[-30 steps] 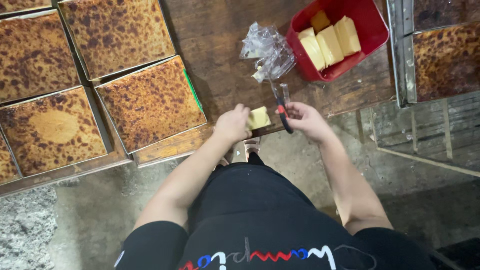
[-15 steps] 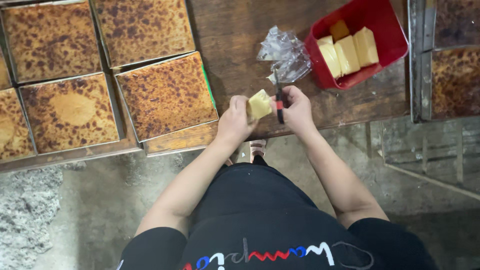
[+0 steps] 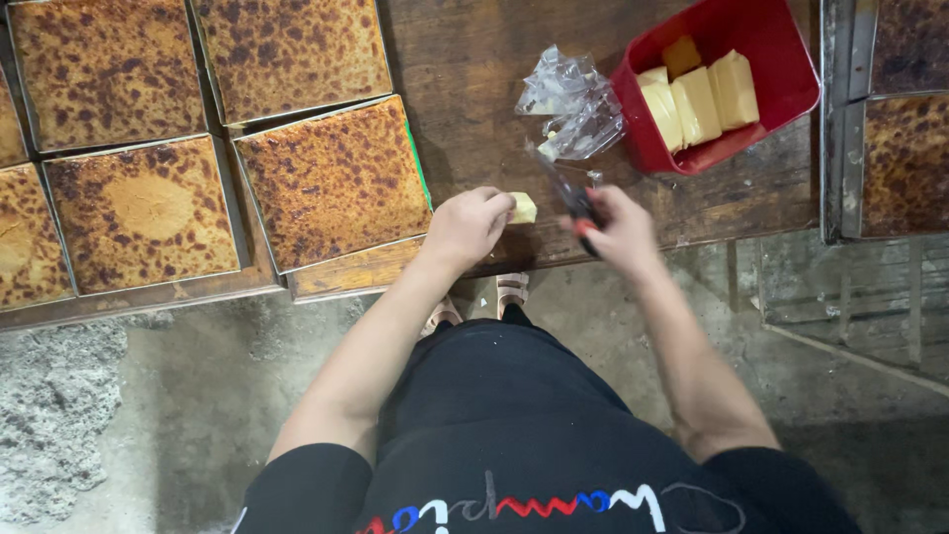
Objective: The person unpacks blocks of cheese by using shears to cut the plastic wrapping and places the cheese into a red container.
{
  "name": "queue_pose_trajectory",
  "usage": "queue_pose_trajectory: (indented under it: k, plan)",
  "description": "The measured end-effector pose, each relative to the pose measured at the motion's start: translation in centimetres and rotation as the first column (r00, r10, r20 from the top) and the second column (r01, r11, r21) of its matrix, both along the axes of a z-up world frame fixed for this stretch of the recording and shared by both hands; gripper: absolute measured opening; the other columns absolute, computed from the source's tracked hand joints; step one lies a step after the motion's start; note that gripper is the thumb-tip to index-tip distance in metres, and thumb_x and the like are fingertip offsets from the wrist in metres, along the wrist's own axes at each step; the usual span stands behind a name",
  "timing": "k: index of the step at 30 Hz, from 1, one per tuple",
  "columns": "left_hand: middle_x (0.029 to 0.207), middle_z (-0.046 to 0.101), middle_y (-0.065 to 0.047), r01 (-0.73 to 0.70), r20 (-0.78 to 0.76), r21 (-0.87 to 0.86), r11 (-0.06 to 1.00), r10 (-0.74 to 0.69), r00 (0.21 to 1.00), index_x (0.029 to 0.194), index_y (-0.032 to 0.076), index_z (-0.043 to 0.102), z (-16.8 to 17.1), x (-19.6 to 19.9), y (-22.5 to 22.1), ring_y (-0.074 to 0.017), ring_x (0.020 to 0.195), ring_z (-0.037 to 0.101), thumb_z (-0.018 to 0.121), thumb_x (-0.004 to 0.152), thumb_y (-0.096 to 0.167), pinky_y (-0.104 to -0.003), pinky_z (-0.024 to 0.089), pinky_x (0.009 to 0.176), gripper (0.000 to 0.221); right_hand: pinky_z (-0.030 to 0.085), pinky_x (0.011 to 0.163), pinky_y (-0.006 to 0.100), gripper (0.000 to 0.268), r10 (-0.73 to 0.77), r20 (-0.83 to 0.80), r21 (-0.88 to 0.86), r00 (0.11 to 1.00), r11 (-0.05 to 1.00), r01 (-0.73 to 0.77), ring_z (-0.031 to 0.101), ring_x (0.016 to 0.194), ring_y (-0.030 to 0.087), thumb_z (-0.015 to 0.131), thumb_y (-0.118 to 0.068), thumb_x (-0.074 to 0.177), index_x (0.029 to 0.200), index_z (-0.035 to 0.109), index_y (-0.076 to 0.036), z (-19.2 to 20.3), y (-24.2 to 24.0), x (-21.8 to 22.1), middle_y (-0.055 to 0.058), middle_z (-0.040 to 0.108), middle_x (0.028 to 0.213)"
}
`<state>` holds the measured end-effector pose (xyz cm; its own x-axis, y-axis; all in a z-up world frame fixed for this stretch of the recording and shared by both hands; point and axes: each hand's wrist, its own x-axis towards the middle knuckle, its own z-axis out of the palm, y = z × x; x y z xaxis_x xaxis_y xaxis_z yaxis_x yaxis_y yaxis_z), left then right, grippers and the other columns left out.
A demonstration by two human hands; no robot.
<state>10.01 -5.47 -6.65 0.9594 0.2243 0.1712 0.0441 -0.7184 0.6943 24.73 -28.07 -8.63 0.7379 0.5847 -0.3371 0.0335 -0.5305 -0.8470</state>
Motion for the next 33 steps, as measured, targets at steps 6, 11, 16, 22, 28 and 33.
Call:
queue_pose_trajectory:
  k: [6, 11, 16, 22, 28, 33]
  plan:
    - [0.099, 0.07, -0.002, -0.013, 0.098, 0.039, 0.999, 0.01, 0.995, 0.093, 0.01, 0.063, 0.5, 1.2, 0.3, -0.0288, 0.092, 0.063, 0.071, 0.085, 0.006, -0.04, 0.055, 0.078, 0.012, 0.056, 0.08, 0.04, 0.062, 0.285, 0.32, -0.382, 0.904, 0.912, -0.152, 0.072, 0.087, 0.03, 0.095, -0.043, 0.065, 0.105, 0.071, -0.003, 5.0, -4.5, 0.6, 0.016, 0.073, 0.093]
    - [0.096, 0.071, -0.002, 0.027, 0.056, 0.045, 0.999, -0.029, 0.998, 0.094, 0.011, 0.066, 0.2, 1.8, 0.9, -0.0274, 0.091, 0.062, 0.071, 0.078, 0.002, -0.039, 0.055, 0.079, 0.019, 0.05, 0.078, 0.046, 0.058, 0.386, 0.564, -0.378, 0.73, 0.907, -0.188, 0.066, 0.087, 0.034, 0.092, -0.05, 0.064, 0.099, 0.072, -0.007, 4.7, -4.5, 0.9, 0.013, 0.07, 0.088]
    - [0.097, 0.072, -0.003, 0.05, 0.074, 0.054, 0.997, -0.054, 0.996, 0.097, 0.01, 0.067, 0.1, 1.9, 1.0, -0.0276, 0.09, 0.063, 0.072, 0.081, 0.002, -0.039, 0.055, 0.081, 0.019, 0.048, 0.077, 0.043, 0.044, 0.452, 0.668, -0.376, 0.591, 0.89, -0.257, 0.066, 0.084, 0.028, 0.088, -0.038, 0.067, 0.095, 0.067, -0.011, 4.0, -4.1, 1.9, 0.006, 0.065, 0.08]
    - [0.095, 0.072, -0.004, 0.031, 0.056, 0.048, 0.998, -0.034, 0.998, 0.097, 0.01, 0.068, 0.0, 2.0, 0.8, -0.0283, 0.09, 0.064, 0.071, 0.08, 0.003, -0.04, 0.055, 0.08, 0.019, 0.047, 0.069, 0.043, 0.042, 0.498, 0.693, -0.389, 0.521, 0.867, -0.31, 0.065, 0.075, 0.028, 0.089, -0.038, 0.067, 0.089, 0.066, -0.011, 4.8, -3.3, 2.5, 0.006, 0.064, 0.074]
    - [0.092, 0.071, -0.004, 0.015, 0.069, 0.068, 0.998, -0.02, 0.997, 0.096, 0.011, 0.068, -0.4, 2.3, 0.8, -0.0285, 0.087, 0.064, 0.071, 0.081, 0.003, -0.041, 0.054, 0.079, 0.017, 0.048, 0.065, 0.041, 0.036, 0.527, 0.711, -0.427, 0.465, 0.85, -0.31, 0.065, 0.069, 0.026, 0.089, -0.037, 0.07, 0.088, 0.068, -0.014, 4.8, -3.5, 2.9, 0.003, 0.062, 0.067]
    - [0.092, 0.072, -0.003, 0.015, 0.079, 0.067, 0.998, -0.02, 0.997, 0.096, 0.011, 0.067, -0.3, 2.4, 0.9, -0.0278, 0.086, 0.065, 0.07, 0.081, 0.002, -0.04, 0.054, 0.078, 0.017, 0.047, 0.062, 0.041, 0.037, 0.519, 0.732, -0.421, 0.441, 0.854, -0.307, 0.065, 0.066, 0.026, 0.088, -0.042, 0.074, 0.083, 0.067, -0.014, 4.8, -3.4, 2.9, 0.003, 0.062, 0.065]
